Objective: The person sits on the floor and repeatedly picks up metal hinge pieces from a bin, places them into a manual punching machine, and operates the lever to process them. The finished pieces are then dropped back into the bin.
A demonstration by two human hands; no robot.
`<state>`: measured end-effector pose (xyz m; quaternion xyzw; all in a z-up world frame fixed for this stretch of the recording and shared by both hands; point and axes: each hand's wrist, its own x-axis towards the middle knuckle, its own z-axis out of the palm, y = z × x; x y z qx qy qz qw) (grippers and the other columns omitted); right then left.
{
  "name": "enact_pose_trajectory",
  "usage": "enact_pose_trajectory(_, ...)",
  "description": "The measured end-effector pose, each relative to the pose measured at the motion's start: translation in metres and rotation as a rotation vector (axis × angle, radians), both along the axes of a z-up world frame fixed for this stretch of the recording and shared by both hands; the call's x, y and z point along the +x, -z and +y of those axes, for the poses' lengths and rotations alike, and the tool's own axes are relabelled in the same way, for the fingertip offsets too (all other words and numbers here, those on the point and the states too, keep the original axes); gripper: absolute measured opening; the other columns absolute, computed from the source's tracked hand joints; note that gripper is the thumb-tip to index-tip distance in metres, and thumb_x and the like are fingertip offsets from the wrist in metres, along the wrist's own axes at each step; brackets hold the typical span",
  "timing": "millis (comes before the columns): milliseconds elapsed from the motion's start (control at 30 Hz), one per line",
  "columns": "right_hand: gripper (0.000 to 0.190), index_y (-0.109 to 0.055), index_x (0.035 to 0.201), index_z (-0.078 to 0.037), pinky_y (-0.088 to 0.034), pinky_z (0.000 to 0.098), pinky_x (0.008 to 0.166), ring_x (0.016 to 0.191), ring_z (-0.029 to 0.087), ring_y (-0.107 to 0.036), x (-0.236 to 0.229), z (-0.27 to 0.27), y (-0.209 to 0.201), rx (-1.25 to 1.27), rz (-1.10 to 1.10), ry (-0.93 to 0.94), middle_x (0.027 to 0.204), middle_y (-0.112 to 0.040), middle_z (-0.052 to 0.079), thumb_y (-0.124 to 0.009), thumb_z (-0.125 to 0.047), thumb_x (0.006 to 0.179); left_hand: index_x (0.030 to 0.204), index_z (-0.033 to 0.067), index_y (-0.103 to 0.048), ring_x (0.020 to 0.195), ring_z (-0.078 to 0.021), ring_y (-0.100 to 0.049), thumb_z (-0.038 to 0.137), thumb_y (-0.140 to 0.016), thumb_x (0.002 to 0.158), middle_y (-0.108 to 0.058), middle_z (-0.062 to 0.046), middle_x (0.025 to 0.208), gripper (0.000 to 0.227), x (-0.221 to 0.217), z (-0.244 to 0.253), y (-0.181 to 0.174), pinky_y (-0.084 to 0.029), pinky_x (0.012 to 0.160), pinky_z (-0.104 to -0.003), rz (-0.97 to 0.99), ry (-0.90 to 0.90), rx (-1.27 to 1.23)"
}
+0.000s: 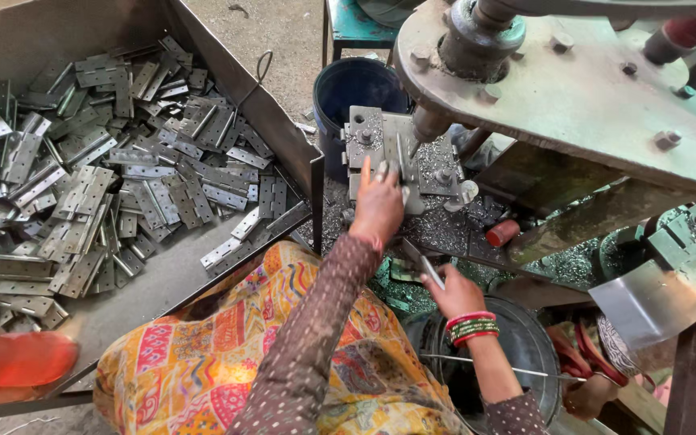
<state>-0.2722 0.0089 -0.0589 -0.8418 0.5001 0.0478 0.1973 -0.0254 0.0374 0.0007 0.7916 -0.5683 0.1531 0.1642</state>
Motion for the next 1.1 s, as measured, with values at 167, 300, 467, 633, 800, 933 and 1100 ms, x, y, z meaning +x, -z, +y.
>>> enact_pose_trajectory(167,0.046,-0.063,0.12,-0.008,-0.056,0.0416,0.075,0.086,0.027,-0.075,0.017,0.014,-0.041,-0.095,-0.382,0.088,0.107,-0.075,0.012,-0.07,-0.041,0.088,0.113,0.0032,-0.073,0.129,-0.0347,-0.055,0.021,-0.056,0.088,-0.063,-0.015,0.118,0.034,-0.056,0.056,0.004,-0.028,0.12,-0.059,-0.066,-0.03,-0.133)
enact_pose_trajectory(300,0.044,-0.06,0.126,-0.004,-0.056,0.0398,0.083,0.089,0.022,-0.072,0.009,0.025,-0.039,-0.296,-0.686,0.116,0.122,-0.066,0.015,-0.075,-0.031,0.095,0.109,0.0041,-0.066,0.122,-0.0334,-0.058,0.017,-0.058,0.095,-0.063,-0.014,0.118,0.021,-0.056,0.073,-0.001,-0.036,0.118,-0.058,-0.054,0.136,-0.311)
enact_pose_trajectory(467,0.049,-0.056,0.133,-0.004,-0.06,0.0355,0.078,0.107,0.025,-0.065,0.011,0.022,-0.035,-0.289,-0.818,0.233,0.131,-0.05,0.018,-0.072,-0.03,0.095,0.106,0.0038,-0.058,0.093,-0.03,-0.067,0.009,-0.059,0.088,-0.061,-0.012,0.104,0.018,-0.056,0.073,-0.025,-0.055,0.089,-0.043,0.41,0.223,-0.21)
enact_pose_trajectory(633,0.047,-0.055,0.133,-0.003,-0.061,0.0338,0.082,0.111,0.026,-0.061,0.006,0.023,-0.033,-0.317,-0.879,0.167,0.136,-0.045,0.019,-0.071,-0.029,0.098,0.101,0.0039,-0.057,0.07,-0.031,-0.067,0.018,-0.066,0.094,-0.059,-0.012,0.096,0.019,-0.035,0.06,-0.038,-0.054,0.062,-0.044,0.42,0.002,-0.163)
enact_pose_trajectory(800,0.044,-0.058,0.128,-0.004,-0.06,0.034,0.08,0.108,0.025,-0.062,0.009,0.02,-0.033,-0.327,-0.817,0.171,0.135,-0.049,0.014,-0.073,-0.029,0.095,0.106,0.0028,-0.059,0.076,-0.028,-0.067,0.019,-0.067,0.096,-0.06,-0.013,0.106,0.02,-0.02,0.046,-0.045,-0.056,0.068,-0.041,0.199,-0.029,-0.409)
enact_pose_trajectory(933,0.041,-0.06,0.125,-0.004,-0.061,0.0343,0.082,0.108,0.024,-0.063,0.007,0.022,-0.032,-0.29,-0.749,0.182,0.135,-0.048,0.014,-0.073,-0.029,0.095,0.116,0.0059,-0.062,0.093,-0.023,-0.066,0.014,-0.065,0.096,-0.06,-0.01,0.12,0.022,-0.018,0.028,-0.038,-0.056,0.092,-0.043,-0.128,-0.068,-0.353)
enact_pose_trajectory(1100,0.039,-0.062,0.122,-0.005,-0.062,0.0343,0.082,0.111,0.026,-0.062,0.01,0.018,-0.038,-0.273,-0.772,0.147,0.133,-0.049,0.014,-0.076,-0.025,0.091,0.128,0.0054,-0.062,0.123,-0.0271,-0.057,0.026,-0.061,0.091,-0.054,-0.014,0.144,0.042,-0.013,0.017,-0.01,-0.043,0.107,-0.046,-0.147,-0.067,0.069)
